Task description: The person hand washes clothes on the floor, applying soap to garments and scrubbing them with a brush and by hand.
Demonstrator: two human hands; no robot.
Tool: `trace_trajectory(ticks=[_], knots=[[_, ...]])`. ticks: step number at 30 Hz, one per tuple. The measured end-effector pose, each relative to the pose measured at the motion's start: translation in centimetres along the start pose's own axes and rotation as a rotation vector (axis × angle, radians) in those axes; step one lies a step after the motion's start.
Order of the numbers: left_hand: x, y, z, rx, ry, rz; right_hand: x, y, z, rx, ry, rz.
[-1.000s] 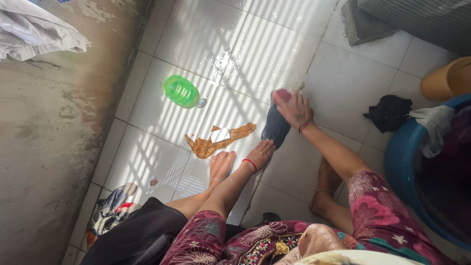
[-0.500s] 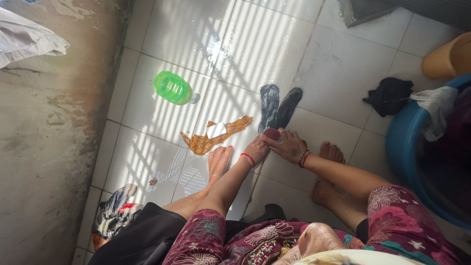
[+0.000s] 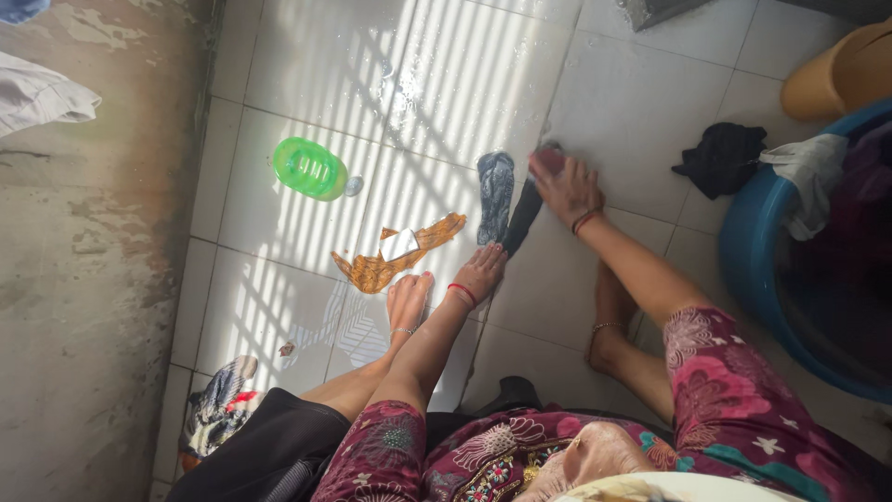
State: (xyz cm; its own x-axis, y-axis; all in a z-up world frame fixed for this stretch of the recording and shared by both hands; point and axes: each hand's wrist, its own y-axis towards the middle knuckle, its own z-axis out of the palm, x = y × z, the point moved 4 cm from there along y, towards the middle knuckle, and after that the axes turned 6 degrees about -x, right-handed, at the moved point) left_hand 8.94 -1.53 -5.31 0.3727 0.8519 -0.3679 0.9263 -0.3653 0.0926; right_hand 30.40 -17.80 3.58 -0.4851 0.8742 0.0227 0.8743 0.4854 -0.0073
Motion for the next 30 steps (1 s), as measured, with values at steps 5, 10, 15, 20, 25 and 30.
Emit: trace_trajectory(ticks=[5, 10, 15, 20, 25, 30], knots=[[0.1, 0.7, -1.0, 0.022, 0.039, 0.004, 1.9, -1.9, -2.1, -0.259, -0.071, -0.192], [0.6, 0.4, -0.2, 0.021, 0.011, 0.012, 3.4, -4.7, -0.3, -0.012, 0.009, -0.331], [0.3, 0.4, -1.0, 0.06, 0.018, -0.007, -5.2, 4.5, -2.8, -0.07, 0.001, 0.182], [0.3, 0.1, -0.5, -0.011, -0.015, -0.023, 7.6, -10.2, 0.9, 0.037, 0.185, -0.476], [0.5, 0.2, -0.5, 0.032, -0.015, -0.007, -4.3, 3.9, -1.5, -0.077, 0.029, 0.134], [-0.2, 0.3, -1.5, -0.008, -0.041, -0.036, 0.1, 0.2, -4.9, -0.147, 0.113, -0.121]])
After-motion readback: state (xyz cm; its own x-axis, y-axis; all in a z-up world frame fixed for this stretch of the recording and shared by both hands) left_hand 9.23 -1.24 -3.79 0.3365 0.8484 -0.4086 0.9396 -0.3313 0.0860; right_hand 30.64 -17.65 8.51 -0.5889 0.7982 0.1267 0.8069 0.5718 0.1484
